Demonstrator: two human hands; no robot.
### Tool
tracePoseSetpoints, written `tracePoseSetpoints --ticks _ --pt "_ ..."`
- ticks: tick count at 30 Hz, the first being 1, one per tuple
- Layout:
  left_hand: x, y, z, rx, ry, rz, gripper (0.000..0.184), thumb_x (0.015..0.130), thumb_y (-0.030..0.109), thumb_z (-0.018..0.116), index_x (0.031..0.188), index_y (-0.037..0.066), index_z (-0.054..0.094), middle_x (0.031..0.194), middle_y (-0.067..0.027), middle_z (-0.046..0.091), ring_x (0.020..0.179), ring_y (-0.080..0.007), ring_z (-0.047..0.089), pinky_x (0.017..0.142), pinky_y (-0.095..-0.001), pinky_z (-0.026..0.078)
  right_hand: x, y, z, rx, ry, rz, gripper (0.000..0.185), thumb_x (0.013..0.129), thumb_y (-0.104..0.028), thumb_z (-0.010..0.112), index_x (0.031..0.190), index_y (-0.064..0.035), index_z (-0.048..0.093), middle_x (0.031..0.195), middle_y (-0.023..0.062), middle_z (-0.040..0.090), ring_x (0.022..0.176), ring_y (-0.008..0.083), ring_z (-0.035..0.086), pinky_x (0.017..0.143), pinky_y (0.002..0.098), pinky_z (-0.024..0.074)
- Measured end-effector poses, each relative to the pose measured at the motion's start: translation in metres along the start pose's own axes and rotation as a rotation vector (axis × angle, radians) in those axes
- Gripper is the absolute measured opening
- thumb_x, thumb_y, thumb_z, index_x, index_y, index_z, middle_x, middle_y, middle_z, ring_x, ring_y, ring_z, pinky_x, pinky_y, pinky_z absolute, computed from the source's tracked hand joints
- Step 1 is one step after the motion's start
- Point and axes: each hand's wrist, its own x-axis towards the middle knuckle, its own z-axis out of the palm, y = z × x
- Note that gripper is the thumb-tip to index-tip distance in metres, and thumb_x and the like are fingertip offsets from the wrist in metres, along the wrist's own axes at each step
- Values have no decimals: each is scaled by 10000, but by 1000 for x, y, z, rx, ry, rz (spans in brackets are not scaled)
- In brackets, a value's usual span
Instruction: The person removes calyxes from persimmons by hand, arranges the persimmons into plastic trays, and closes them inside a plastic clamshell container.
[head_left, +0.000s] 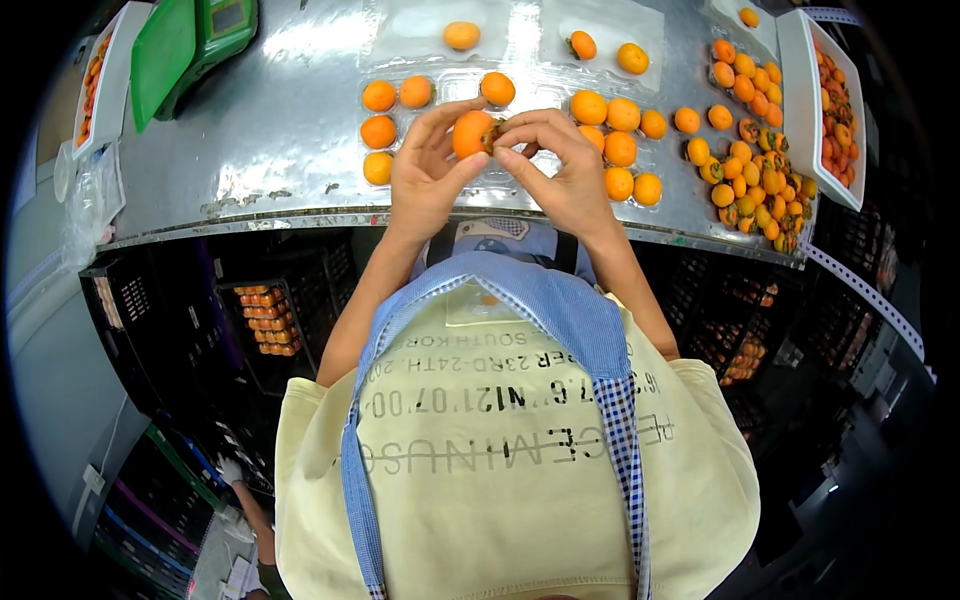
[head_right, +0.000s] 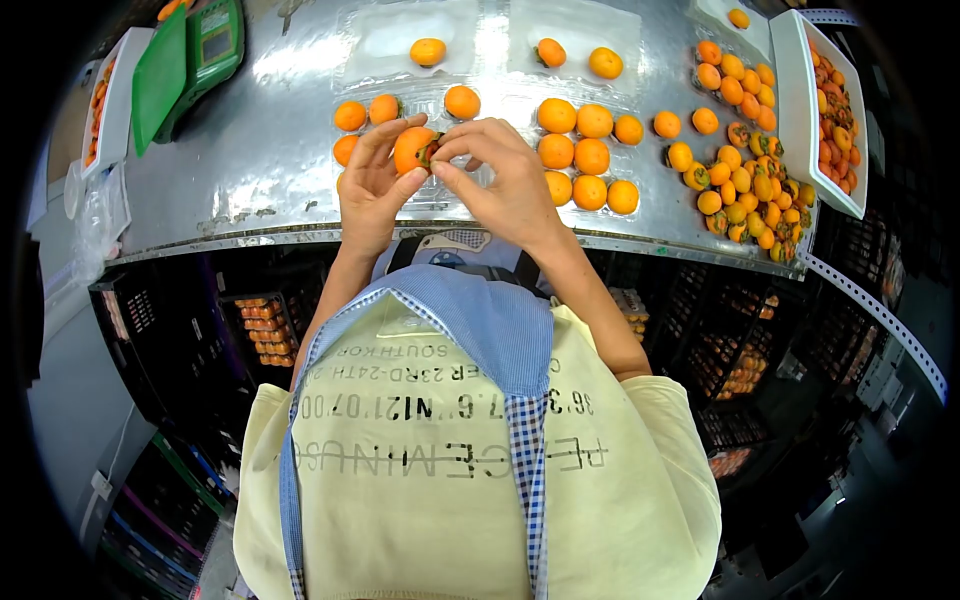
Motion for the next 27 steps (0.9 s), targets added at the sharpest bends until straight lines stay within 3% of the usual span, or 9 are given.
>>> tracePoseSetpoints --ticks 3,5,8,9,15,18,22,25,27 --pt "-2 8 7 112 33 -21 496 796 -33 652 1245 11 447 1305 -153 485 1199 -228 491 955 -349 461 -2 8 -2 -47 6 -2 162 770 -58 699 915 -4 650 956 78 633 820 149 573 690 251 467" --pt "-2 7 5 273 13 -17 544 766 -66 668 1257 21 450 1305 -164 488 1211 -247 488 951 -350 463 -2 8 -1 -6 40 33 238 749 -114 717 956 -24 643 964 95 626 824 186 588 679 277 488" --pt "-1 1 7 713 -50 149 554 730 -18 684 1242 19 475 1173 -157 562 1078 -292 547 897 -363 451 -1 6 -7 -94 -36 59 374 736 -213 733 1046 -42 612 992 120 612 847 229 600 681 301 503" --pt "1 1 12 819 -56 236 610 681 -14 703 1249 13 481 1129 -189 567 1029 -355 539 880 -376 441 -2 7 -7 -116 -60 95 428 724 -256 741 1067 -44 600 1015 133 600 878 258 601 688 316 508" --pt "6 3 37 1101 -181 359 660 659 -39 706 1270 29 466 1278 -199 462 1118 -370 498 916 -405 436 -2 8 -31 -188 -191 182 573 630 -262 797 1091 -15 563 1025 165 586 952 295 584 747 348 526" --pt "8 6 52 988 -210 300 688 657 -35 731 1282 41 453 1348 -189 391 1141 -352 488 893 -393 457 -6 22 -46 62 -98 251 562 632 -247 808 1079 -1 571 1008 151 585 949 285 593 765 362 533" --pt "8 -2 62 817 -170 155 666 684 -20 742 1281 48 454 1346 -180 392 1077 -286 522 798 -332 491 15 78 -136 53 238 339 587 673 -271 818 1149 -11 595 1115 106 612 992 180 594 839 301 499" --pt "3 -13 58 806 -168 72 578 724 -36 702 1252 39 482 1289 -167 446 965 -223 564 744 -294 494 49 141 -250 -231 517 237 501 703 -281 793 1092 -3 640 1049 115 651 930 183 614 806 303 488" --pt "1 -18 60 798 -142 49 484 756 -51 665 1210 30 519 1223 -161 496 892 -194 587 706 -278 499 71 147 -308 -290 684 306 534 675 -304 802 1094 -13 643 1024 120 663 926 205 628 812 314 490"
